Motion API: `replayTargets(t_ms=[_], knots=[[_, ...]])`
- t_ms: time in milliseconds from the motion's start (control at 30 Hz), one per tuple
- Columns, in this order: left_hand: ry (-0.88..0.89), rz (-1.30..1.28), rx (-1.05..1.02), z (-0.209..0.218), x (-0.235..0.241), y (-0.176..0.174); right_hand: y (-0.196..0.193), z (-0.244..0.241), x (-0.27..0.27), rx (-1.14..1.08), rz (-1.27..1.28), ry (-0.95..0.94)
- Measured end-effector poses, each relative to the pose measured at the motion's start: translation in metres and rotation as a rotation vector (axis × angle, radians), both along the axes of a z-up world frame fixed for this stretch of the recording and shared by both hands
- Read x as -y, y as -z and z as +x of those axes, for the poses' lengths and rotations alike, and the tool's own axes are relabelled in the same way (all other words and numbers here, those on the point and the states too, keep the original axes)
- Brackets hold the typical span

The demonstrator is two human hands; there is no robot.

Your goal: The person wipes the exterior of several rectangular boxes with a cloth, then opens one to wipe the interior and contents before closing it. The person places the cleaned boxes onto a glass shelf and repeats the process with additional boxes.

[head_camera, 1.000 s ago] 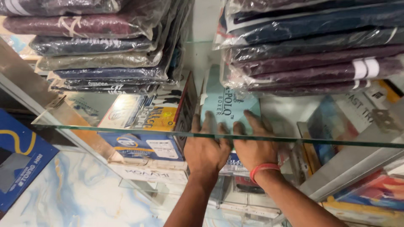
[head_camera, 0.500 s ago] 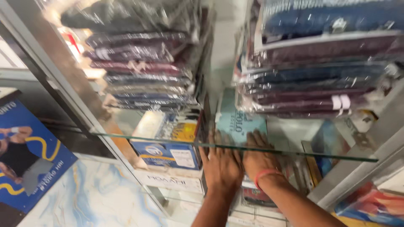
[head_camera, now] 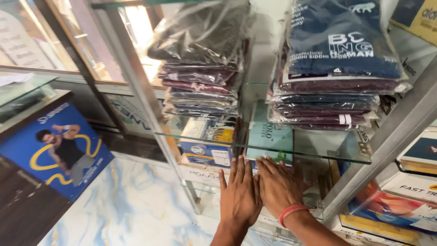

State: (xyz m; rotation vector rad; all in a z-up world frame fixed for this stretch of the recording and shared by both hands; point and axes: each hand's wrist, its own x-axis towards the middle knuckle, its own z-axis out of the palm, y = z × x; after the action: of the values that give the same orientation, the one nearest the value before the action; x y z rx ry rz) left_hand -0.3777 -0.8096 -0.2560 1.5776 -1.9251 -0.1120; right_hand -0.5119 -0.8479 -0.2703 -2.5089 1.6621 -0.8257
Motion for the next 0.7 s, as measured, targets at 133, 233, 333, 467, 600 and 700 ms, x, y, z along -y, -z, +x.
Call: replayTargets(t_ms=[133, 233, 333, 467, 600, 700], knots=[[-0.045, -0.058, -0.022, 0.006, -0.022, -0.048, -0.043, 0.008, -0.010, 0.026, -0.097, -0.064], [-0.082, -0.084, 0.002, 0.014, -0.044, -0.079, -0.074, 0.017, -0.026, 0.055, -0.147, -0.119], [-0.128, -0.130, 0.016, 0.023, -0.072, -0.104, -0.103, 0.030, -0.046, 0.095, -0.184, -0.183], [-0.240, -0.140, 0.005, 0.044, -0.110, -0.136, -0.141, 0.060, -0.077, 0.046, -0.231, -0.301], [-0.358, -0.153, 0.028, 0.074, -0.155, -0.158, -0.172, 0.097, -0.112, 0.068, -0.254, -0.411], [-0.424, -0.184, 0.059, 0.098, -0.186, -0.174, -0.191, 0.128, -0.139, 0.108, -0.237, -0.489]])
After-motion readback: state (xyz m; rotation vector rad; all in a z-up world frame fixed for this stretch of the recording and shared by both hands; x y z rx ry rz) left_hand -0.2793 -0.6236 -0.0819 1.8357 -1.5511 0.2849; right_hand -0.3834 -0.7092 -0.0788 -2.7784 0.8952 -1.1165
